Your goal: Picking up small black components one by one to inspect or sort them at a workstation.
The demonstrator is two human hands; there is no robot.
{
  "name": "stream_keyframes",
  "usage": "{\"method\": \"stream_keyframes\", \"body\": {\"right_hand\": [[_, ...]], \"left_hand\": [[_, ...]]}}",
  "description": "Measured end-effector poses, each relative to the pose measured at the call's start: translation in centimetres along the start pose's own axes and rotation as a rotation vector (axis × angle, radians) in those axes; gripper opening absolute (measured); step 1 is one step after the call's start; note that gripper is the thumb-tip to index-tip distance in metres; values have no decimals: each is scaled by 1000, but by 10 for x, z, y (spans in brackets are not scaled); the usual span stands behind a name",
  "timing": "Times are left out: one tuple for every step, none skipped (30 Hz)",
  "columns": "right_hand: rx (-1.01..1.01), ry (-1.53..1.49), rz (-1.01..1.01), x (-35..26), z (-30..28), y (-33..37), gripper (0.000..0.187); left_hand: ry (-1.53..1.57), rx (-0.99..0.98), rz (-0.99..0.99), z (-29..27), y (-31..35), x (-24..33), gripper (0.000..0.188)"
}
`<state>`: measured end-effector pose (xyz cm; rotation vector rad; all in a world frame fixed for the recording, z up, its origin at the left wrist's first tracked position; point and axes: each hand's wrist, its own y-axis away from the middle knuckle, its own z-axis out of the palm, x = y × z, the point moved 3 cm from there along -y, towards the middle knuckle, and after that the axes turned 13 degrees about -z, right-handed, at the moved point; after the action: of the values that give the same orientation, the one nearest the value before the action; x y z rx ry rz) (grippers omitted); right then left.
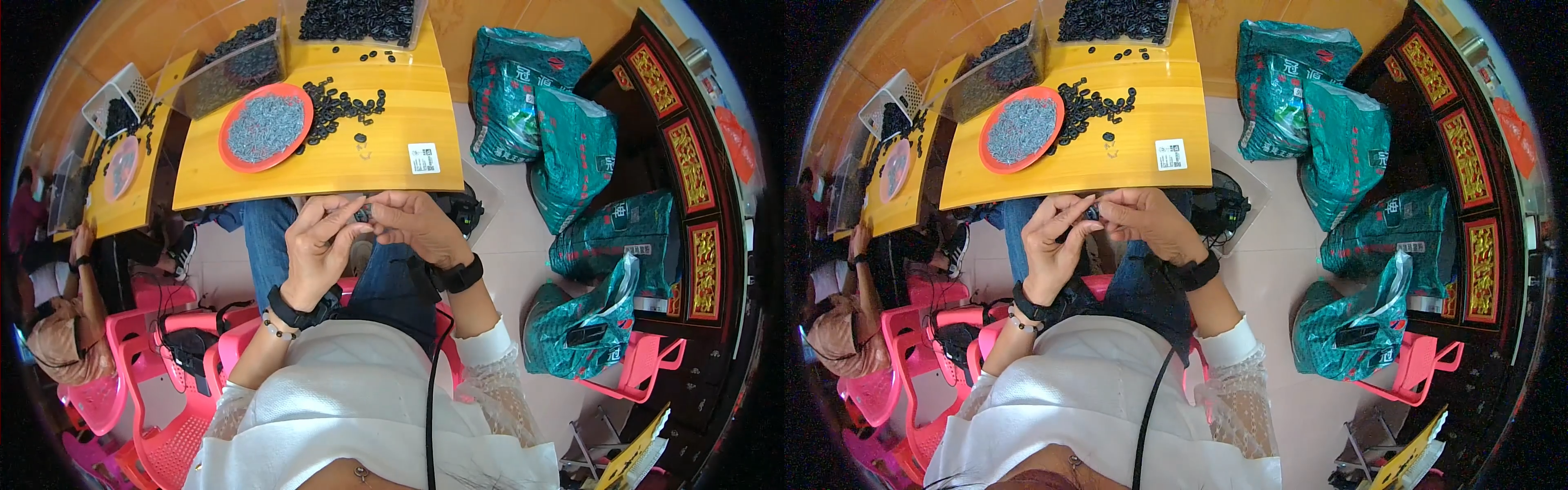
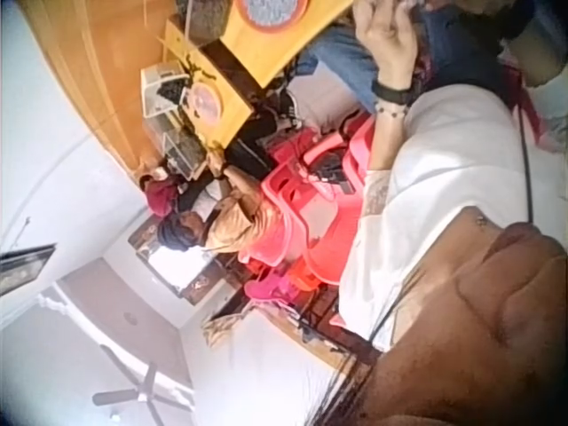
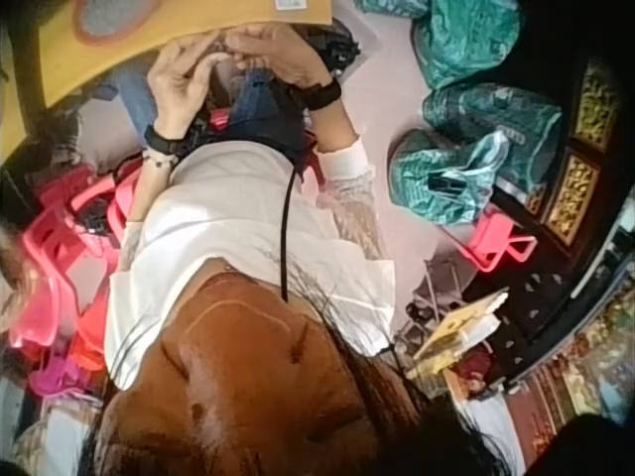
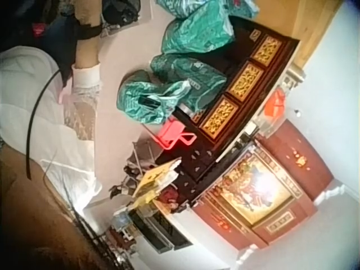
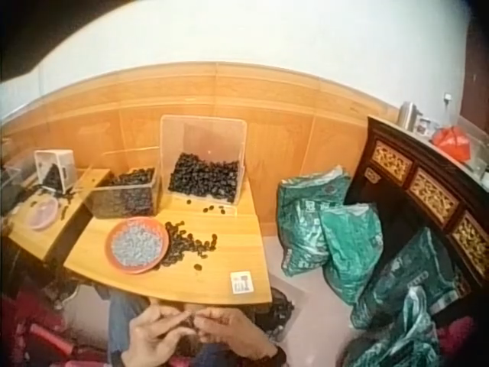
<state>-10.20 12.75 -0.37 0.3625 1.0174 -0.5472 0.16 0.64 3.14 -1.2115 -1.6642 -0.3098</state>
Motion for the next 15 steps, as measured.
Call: {"method": "stream_keyframes", "body": {"right_hand": [[-36,-56,54,1,0,0,22],[-37,-55,54,3,-3,-1,22],[-43,-72,42,5,-5,-2,21],[-50,-90,31,6,-6,-2,20],[-52,-90,31,6,-5,-2,20],[-14,14,-10,5,-6,-2,19],[24,119,-51,4,-8,-2,19],[22,118,-50,3,-7,-2,19],[35,136,-67,2,-7,-2,18],[49,154,-84,1,-7,-2,17],[48,152,-84,1,-5,-2,17],[53,186,-113,-1,-4,-1,16],[59,220,-142,-2,-3,-1,15],[61,219,-142,-1,-2,-1,15],[69,234,-168,-1,-2,-1,14]], "left_hand": [[20,-5,16,0,0,1,35],[20,-5,16,0,0,1,35],[12,-14,17,-1,0,1,35],[4,-24,17,-1,1,1,36],[4,-23,17,-1,1,1,36],[6,-16,12,0,1,1,35],[8,-10,8,0,1,0,35],[7,-9,7,0,1,0,35],[14,-2,-6,0,1,-1,34],[21,4,-19,0,2,-2,33],[20,5,-20,-1,2,-4,33],[32,6,-11,-1,2,-6,32],[43,7,-2,-2,2,-7,31],[43,5,-2,-1,2,-8,31],[68,-2,-18,-1,2,-8,31]]}}
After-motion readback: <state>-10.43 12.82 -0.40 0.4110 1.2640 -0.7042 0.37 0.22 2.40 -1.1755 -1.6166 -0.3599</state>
